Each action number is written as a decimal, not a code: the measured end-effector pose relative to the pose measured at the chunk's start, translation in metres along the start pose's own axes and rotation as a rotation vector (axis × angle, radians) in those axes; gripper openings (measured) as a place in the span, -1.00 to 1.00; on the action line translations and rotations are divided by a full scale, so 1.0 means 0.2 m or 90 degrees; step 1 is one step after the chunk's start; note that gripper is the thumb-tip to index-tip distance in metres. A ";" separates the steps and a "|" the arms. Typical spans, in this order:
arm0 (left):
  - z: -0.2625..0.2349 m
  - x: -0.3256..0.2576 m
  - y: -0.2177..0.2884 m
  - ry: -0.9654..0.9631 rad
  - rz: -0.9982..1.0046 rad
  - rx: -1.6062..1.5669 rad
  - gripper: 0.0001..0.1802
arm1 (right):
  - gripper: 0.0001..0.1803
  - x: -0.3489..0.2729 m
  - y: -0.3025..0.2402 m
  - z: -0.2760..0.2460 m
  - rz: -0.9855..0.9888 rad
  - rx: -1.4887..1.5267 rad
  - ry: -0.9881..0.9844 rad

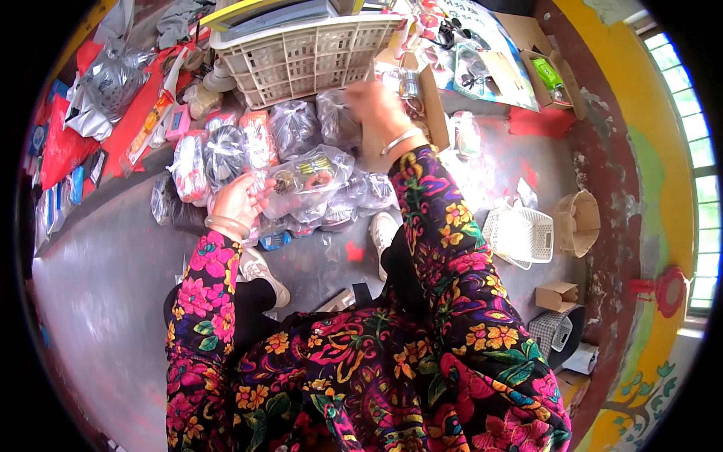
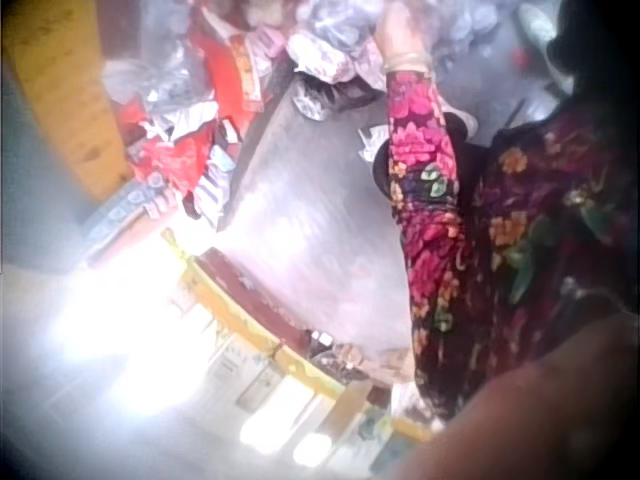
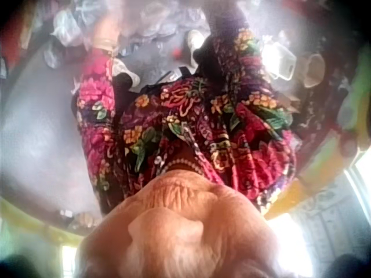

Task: The person sits on the floor and sorts small items from a plastic bag into a cardboard box. They repeatedly pick up small objects, inspect them, and place them into the box.

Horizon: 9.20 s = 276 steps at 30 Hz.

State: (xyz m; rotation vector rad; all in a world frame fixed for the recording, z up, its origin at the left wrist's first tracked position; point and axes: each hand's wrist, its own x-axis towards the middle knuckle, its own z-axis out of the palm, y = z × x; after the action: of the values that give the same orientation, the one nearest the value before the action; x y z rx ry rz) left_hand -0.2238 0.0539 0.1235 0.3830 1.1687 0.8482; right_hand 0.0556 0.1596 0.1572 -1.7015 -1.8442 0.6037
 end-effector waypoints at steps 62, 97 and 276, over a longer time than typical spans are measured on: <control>0.01 0.02 -0.02 0.017 -0.024 -0.030 -0.80 | -0.78 -0.18 -0.16 -0.03 0.101 0.438 -0.220; 0.01 0.03 -0.01 0.015 -0.033 -0.016 -0.77 | -0.81 -0.27 -0.27 0.30 -0.164 -0.032 -0.280; 0.02 0.03 -0.02 -0.059 -0.022 -0.052 -0.83 | -0.82 0.13 0.58 -0.06 0.255 -0.306 0.187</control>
State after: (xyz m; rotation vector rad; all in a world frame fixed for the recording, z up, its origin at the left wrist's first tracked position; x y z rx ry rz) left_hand -0.2174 0.0572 0.1190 0.3305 1.0491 0.8363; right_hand 0.1495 0.1953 0.0917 -2.3598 -1.5226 0.0372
